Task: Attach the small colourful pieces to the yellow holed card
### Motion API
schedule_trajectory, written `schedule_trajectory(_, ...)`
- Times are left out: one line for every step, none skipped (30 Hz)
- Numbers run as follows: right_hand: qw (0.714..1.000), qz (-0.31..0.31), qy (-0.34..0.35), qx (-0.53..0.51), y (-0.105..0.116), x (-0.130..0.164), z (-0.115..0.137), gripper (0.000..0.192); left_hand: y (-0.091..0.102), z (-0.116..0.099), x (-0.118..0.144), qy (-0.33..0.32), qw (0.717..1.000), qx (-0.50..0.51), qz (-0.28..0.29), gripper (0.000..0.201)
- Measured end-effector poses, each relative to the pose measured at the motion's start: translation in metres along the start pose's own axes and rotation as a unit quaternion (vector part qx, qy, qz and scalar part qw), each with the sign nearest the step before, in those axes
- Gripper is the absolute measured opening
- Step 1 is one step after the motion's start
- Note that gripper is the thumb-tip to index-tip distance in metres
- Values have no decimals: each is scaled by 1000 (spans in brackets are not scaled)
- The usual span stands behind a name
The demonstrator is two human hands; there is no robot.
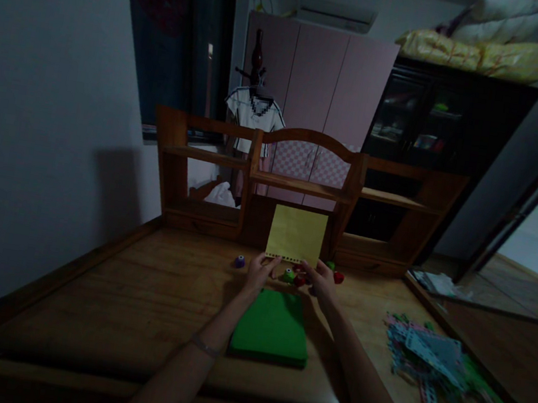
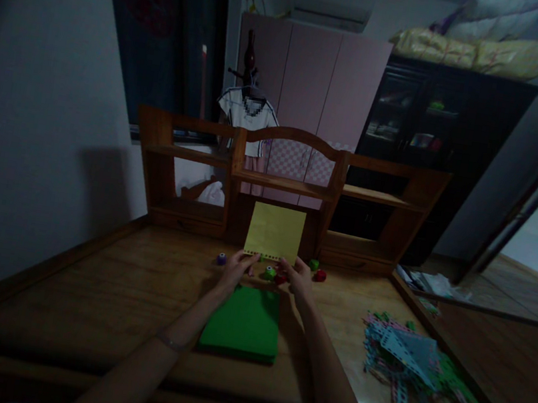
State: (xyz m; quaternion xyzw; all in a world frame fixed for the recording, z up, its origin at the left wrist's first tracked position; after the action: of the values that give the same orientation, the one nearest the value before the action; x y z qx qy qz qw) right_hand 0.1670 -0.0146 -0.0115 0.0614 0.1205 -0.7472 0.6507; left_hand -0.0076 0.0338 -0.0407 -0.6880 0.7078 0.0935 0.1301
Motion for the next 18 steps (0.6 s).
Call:
schedule_trajectory(1000,1,3,-2,0,0,0,47,0,0,0,-1,1000,0,-1,36)
schedule_trajectory(1000,2,6,-3,0,0,1,47,0,1,0,-1,1000,0,-3,36)
schedule_trajectory(1000,2,7,-4,0,0,0,47,0,1,0,0,1000,0,-4,36)
schedule_trajectory(1000,1,8,-2,1,0,0,47,0,1,0,4,1000,0,-4,35)
schedule_trajectory(1000,0,7,0,1,0,-1,47,0,1,0,7,1000,-2,-4,35)
schedule_trajectory(1000,-1,7,2,1,0,-1,47,0,0,0,9,1000,-2,-3,35)
schedule_trajectory(1000,0,6,3,1,-1,-1,47,0,-1,1,9,1000,-3,-2,35)
schedule_trajectory(1000,2,5,1,0,-1,-2,47,0,-2,1,9,1000,-3,-1,35)
schedule_trajectory(1000,4,5,-2,0,-1,-2,47,0,-3,1,8,1000,-3,-1,35)
schedule_trajectory(1000,8,4,-6,0,-1,-1,47,0,-4,2,8,1000,-1,-1,35)
schedule_trajectory(1000,12,4,-8,0,-1,-1,47,0,-5,2,8,1000,0,0,35)
schedule_trajectory(1000,13,4,-9,0,-1,-1,46,0,-5,2,8,1000,2,1,35)
schedule_trajectory(1000,14,4,-7,0,0,-1,46,0,-5,3,7,1000,5,3,35)
schedule_trajectory(1000,13,4,-4,0,0,-1,46,0,-5,3,5,1000,7,4,35)
schedule_trajectory(1000,13,3,-1,0,0,-1,46,0,-5,3,3,1000,8,6,35)
schedule_trajectory(1000,14,3,0,1,0,-1,46,0,-5,3,0,1000,8,7,35)
schedule_trajectory(1000,15,3,0,1,0,-1,46,0,-4,3,-1,1000,7,7,35)
schedule_trajectory(1000,15,3,0,1,0,-1,46,0,-4,3,-1,1000,7,6,35)
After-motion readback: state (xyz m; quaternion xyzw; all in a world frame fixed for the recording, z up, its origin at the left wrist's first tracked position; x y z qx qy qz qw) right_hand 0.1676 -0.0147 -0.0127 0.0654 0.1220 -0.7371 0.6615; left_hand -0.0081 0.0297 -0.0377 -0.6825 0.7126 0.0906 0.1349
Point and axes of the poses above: each hand's wrist, its own x-axis away from the middle knuckle, its own y-axis out of the back of the hand, z = x × y, the point moved 3 cm from there along -x, towards the middle knuckle, and after that the axes turned 10 degrees about -x, right-handed, at the moved point
